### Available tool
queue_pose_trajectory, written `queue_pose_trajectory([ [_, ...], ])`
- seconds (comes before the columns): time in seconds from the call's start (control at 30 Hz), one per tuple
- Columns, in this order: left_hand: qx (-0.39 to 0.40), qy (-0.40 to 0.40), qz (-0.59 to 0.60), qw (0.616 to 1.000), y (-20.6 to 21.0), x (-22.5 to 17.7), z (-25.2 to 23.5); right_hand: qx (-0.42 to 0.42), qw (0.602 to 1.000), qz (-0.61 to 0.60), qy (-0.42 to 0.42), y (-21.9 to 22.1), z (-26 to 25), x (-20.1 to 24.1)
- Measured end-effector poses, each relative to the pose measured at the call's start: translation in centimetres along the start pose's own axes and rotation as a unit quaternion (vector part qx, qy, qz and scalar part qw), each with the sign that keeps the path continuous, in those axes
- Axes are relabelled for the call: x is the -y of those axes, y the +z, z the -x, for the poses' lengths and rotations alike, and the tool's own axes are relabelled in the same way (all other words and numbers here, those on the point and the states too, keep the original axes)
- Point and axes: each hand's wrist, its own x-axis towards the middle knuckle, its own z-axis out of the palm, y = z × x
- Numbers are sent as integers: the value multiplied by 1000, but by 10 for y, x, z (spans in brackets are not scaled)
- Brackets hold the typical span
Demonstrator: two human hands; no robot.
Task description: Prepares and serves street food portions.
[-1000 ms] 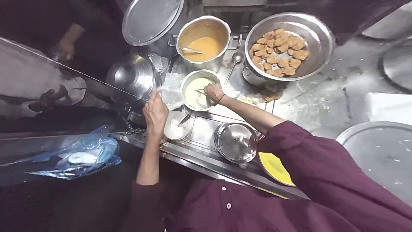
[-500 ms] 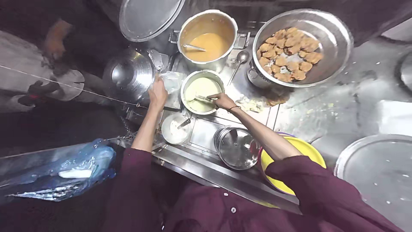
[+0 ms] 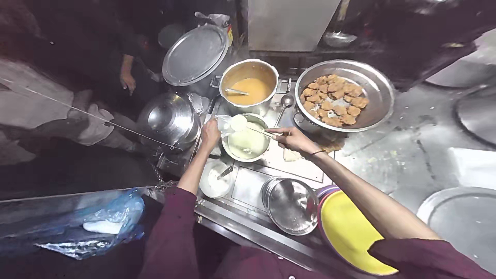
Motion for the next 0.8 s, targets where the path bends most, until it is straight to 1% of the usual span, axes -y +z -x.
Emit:
queue_pose_trajectory([
  [0.07, 21, 11, 32, 999, 3, -14, -1, -12, 998, 53, -30, -1, 8, 9],
  [0.1, 29, 12, 64, 997, 4, -19, -4, -35, 988, 132, -65, 2, 10, 12],
  [0.13, 42, 4, 111, 993, 5, -23, -7, -71, 959, 253, -109, 7, 15, 14],
  [0.17, 61, -13, 173, 983, 8, -25, -11, -117, 903, 380, -164, 15, 21, 13],
  [0.2, 89, -35, 257, 962, 9, -27, -11, -165, 833, 474, -234, 23, 25, 5],
  [0.23, 117, -55, 343, 930, 9, -28, -8, -194, 780, 528, -276, 28, 28, -3],
  [0.27, 135, -67, 400, 904, 9, -27, -6, -221, 765, 530, -291, 29, 30, -9],
  [0.3, 138, -72, 422, 893, 9, -25, -7, -244, 786, 488, -291, 27, 31, -11],
  [0.33, 134, -75, 421, 894, 9, -21, -8, -250, 831, 419, -267, 21, 30, -12],
  [0.4, 129, -85, 398, 904, 8, -11, -8, -205, 935, 233, -169, 9, 27, -17],
  [0.43, 126, -91, 391, 907, 8, -7, -7, -174, 970, 119, -123, 4, 21, -22],
  [0.47, 121, -95, 387, 909, 6, -2, -6, -150, 984, 37, -88, 1, 13, -29],
  [0.5, 114, -97, 385, 911, 6, 2, -6, -143, 987, 36, -66, 1, 4, -36],
  [0.53, 108, -99, 378, 914, 5, 6, -5, -140, 982, 113, -51, 4, -5, -41],
  [0.57, 101, -102, 365, 920, 3, 9, -5, -138, 964, 223, -42, 11, -15, -46],
  [0.63, 92, -109, 327, 934, -3, 9, -3, -120, 899, 417, -55, 35, -33, -56],
  [0.67, 91, -115, 304, 941, -8, 6, -1, -101, 867, 482, -72, 47, -40, -61],
  [0.7, 90, -120, 283, 947, -12, 4, 1, -74, 850, 516, -79, 57, -46, -64],
  [0.73, 87, -119, 264, 953, -14, 3, 0, -53, 851, 517, -71, 65, -53, -64],
  [0.8, 69, -111, 242, 961, -19, 6, -5, -28, 895, 444, -14, 74, -71, -62],
])
